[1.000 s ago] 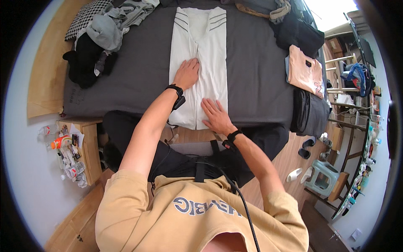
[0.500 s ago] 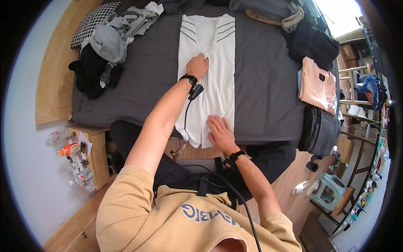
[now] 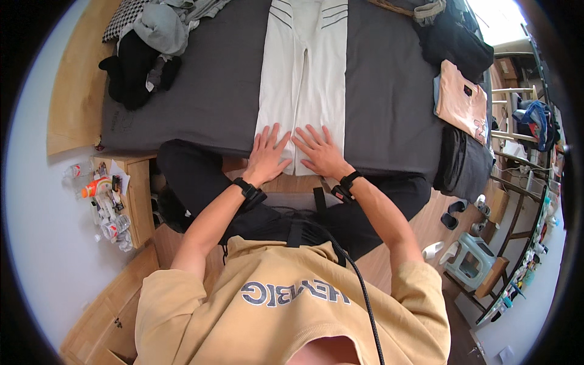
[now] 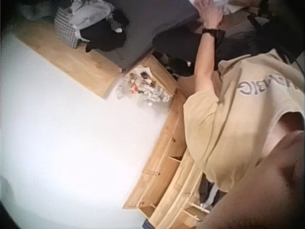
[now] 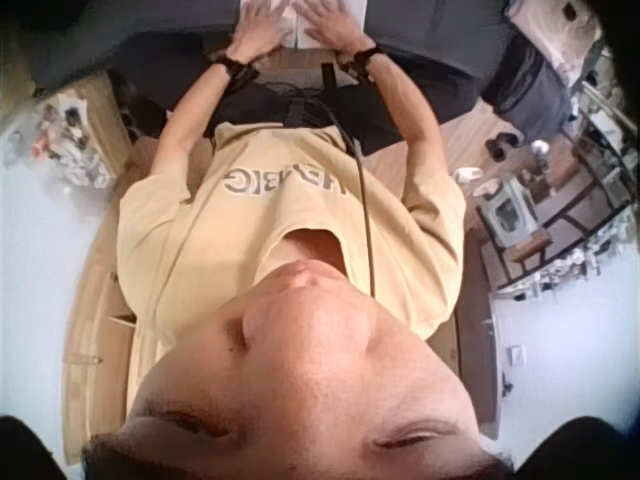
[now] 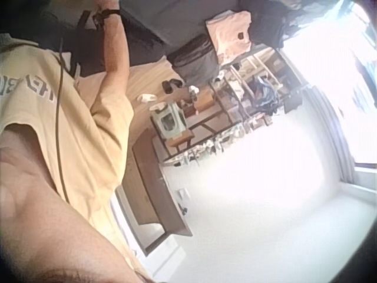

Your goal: The person folds a white t-shirt on a bed, smoothing and aligning it before stacking it with other folded clothes. They then pick up a gray long-sleeve shirt and begin to fold it.

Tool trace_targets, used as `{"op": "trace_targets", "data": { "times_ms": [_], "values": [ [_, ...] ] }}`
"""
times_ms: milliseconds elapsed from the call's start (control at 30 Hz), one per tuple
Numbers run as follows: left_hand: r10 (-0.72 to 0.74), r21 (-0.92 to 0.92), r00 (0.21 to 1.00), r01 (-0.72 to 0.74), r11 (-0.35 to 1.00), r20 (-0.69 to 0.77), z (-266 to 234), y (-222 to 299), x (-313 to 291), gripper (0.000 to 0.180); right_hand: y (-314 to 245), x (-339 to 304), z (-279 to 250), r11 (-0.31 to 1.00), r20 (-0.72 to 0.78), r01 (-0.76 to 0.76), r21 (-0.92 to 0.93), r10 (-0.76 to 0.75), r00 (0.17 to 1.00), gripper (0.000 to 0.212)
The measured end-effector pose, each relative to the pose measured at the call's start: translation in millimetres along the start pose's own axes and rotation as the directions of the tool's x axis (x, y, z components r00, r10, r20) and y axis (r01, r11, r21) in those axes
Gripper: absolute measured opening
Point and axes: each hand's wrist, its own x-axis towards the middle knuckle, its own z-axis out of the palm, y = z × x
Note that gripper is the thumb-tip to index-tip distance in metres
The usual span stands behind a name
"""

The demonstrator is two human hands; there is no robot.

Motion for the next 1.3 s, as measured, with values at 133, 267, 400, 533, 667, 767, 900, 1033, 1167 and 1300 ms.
{"op": "trace_targets", "data": {
  "times_ms": [133,267,400,533,667,767,900,1033,1167,1300],
  "values": [
    [0.065,0.019,0.997,-0.066,0.998,0.039,-9.0,-4.6,-5.5,0.084,-2.4,-9.0,-11.9,0.991,0.141,0.0,0.135,-0.019,0.99,0.065],
    [0.159,-0.008,0.986,-0.159,0.987,-0.043,7.9,5.8,10.6,0.078,-11.7,10.0,-4.2,0.988,-0.267,0.0,0.157,0.042,0.963,0.056],
    [0.226,0.023,0.958,-0.234,0.972,0.177,21.5,16.8,-7.6,0.074,-20.0,27.0,7.3,0.994,-0.031,-0.106,-0.038,0.105,0.994,0.06],
    [0.35,-0.354,0.907,-0.257,0.899,0.233,8.3,-23.7,-16.6,0.062,-28.3,17.6,8.5,0.971,-0.017,-0.214,-0.107,0.214,0.977,0.069],
    [-0.336,-0.37,0.918,0.244,0.896,-0.209,-3.6,-68.3,-26.0,0.065,-17.8,-13.5,1.9,0.949,-0.025,-0.31,0.061,0.311,0.95,0.068],
    [-0.562,-0.654,0.823,0.47,0.593,0.082,-4.1,-78.7,-23.5,0.067,0.5,-37.7,-0.2,0.764,-0.212,-0.534,0.361,0.625,0.751,0.06],
    [-0.534,-0.734,0.816,0.5,0.459,0.222,16.7,-64.2,-24.3,0.056,14.6,-64.2,6.1,0.352,0.101,-0.699,0.623,0.85,0.517,0.051],
    [-0.515,-0.953,0.839,0.276,0.123,0.176,45.2,-57.7,-33.7,0.034,15.5,-84.3,19.6,0.26,0.16,-0.568,0.781,0.795,0.585,0.036],
    [-0.558,-0.763,0.787,0.524,0.379,0.263,57.5,-63.8,-45.9,0.035,13.8,-95.9,34.5,0.316,0.147,-0.603,0.733,0.792,0.593,0.036],
    [-0.483,-0.782,0.833,0.482,0.396,0.27,54.5,-64.4,-51.5,0.035,12.5,-100.9,36.3,0.227,0.308,-0.665,0.712,0.75,0.585,0.03]
  ]
}}
